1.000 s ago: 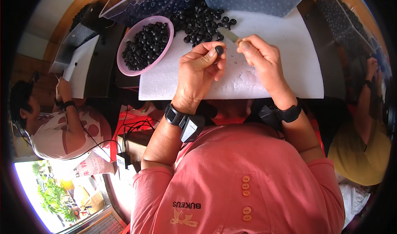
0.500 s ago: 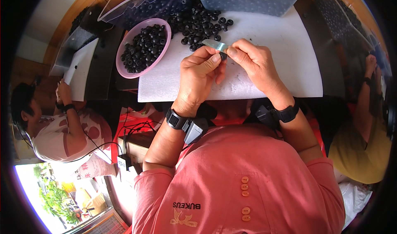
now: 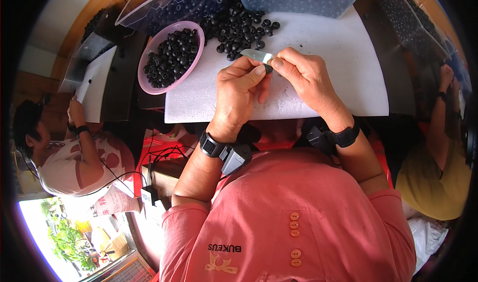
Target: Using a small utility knife to trim excess material from black rubber grommets at a workspace.
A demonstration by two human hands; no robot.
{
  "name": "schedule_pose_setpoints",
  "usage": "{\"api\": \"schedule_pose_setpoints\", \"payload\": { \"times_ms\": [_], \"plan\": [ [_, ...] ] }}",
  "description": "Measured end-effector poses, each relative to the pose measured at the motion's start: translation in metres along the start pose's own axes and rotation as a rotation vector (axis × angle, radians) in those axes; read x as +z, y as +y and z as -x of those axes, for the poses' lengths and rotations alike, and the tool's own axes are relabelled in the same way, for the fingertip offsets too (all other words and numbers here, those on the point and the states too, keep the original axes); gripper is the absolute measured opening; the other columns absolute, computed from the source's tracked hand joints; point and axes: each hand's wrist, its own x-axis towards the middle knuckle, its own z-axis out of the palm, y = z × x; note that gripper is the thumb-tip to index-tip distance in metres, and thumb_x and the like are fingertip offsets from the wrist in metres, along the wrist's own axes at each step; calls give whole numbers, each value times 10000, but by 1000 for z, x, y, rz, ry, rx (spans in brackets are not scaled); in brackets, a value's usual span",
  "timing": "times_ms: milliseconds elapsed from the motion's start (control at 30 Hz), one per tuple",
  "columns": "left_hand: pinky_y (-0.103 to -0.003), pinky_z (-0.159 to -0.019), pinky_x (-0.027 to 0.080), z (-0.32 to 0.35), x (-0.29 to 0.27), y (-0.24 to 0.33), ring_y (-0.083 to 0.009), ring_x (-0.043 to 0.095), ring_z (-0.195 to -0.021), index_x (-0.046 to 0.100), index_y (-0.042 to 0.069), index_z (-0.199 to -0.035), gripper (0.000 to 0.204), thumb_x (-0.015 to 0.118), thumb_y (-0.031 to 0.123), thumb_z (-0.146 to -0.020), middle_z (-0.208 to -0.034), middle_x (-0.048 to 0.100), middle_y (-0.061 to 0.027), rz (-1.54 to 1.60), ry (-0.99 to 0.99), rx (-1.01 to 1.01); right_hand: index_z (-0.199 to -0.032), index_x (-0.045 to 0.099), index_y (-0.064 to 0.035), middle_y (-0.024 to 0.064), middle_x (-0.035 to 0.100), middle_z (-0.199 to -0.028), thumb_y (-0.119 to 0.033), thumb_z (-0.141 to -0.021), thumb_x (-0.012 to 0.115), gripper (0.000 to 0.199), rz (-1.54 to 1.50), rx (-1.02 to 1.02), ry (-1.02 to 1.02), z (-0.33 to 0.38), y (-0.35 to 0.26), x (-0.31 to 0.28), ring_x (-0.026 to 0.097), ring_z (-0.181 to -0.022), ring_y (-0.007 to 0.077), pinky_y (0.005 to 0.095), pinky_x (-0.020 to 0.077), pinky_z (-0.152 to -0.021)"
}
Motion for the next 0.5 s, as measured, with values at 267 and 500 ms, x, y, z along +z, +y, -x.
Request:
{"api": "schedule_pose_setpoints", "payload": {
  "times_ms": [267, 500],
  "plan": [
    [-262, -484, 435, -1, -2, 3, -137, 578, -651, 640, -53, -1009, 112, 578, 40, -996, -833, 642, -95, 62, -22, -53, -886, 641, -41, 115, 511, -570, -229, -990, 640, 215, -10, -22, 10, 0, 0, 1, 493, -487, 239, 372, 389, -490],
    [-279, -473, 431, -3, -6, 6, -164, 591, -663, 623, -68, -991, 119, 580, 43, -997, -856, 651, -127, 90, -56, -102, -878, 639, -40, 109, 522, -572, -234, -1000, 625, 230, -41, -28, 9, 0, 2, 1, 492, -484, 227, 360, 389, -488]
  ]
}}
